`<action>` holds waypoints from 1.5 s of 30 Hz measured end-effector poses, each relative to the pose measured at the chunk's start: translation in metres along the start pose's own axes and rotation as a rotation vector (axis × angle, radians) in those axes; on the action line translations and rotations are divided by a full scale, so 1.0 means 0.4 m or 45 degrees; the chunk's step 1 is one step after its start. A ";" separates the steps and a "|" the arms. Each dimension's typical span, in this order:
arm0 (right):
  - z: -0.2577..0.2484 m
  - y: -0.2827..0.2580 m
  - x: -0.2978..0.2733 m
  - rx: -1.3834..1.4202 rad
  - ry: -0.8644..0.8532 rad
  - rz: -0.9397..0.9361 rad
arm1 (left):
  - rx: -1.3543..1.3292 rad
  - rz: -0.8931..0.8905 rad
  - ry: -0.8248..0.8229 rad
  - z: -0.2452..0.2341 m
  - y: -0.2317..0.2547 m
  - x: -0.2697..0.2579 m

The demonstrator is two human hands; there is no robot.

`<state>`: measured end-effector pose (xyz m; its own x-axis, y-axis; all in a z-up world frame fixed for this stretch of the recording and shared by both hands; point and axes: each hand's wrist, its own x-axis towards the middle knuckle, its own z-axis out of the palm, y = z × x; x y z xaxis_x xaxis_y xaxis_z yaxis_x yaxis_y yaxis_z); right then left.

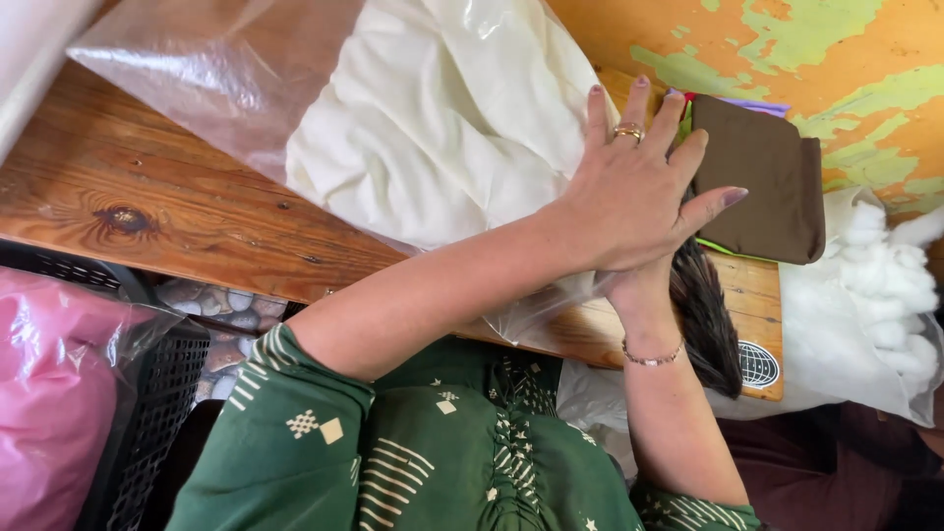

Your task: The person prepares a pillow by smoothing and brushing it before sliding it into a plastic storage bag.

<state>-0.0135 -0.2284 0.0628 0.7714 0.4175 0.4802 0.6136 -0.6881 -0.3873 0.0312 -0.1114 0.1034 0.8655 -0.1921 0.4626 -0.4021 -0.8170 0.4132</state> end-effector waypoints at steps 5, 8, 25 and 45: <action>-0.023 -0.024 -0.007 -0.050 -0.300 0.070 | 0.241 -0.004 0.039 -0.094 -0.104 -0.025; -0.017 -0.077 -0.024 -0.159 -0.484 0.356 | 0.325 -0.072 -0.219 -0.102 -0.138 -0.025; 0.194 0.024 0.163 1.763 0.207 0.897 | 0.062 -0.020 -0.180 -0.093 -0.177 -0.031; 0.071 -0.028 -0.001 -0.789 -0.548 -0.443 | 0.377 0.170 -0.168 -0.078 -0.181 -0.097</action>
<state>-0.0160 -0.2040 0.0445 0.6291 0.7708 0.1007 0.7220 -0.6274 0.2917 0.0175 -0.0279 0.0800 0.8502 -0.3603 0.3839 -0.4268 -0.8986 0.1017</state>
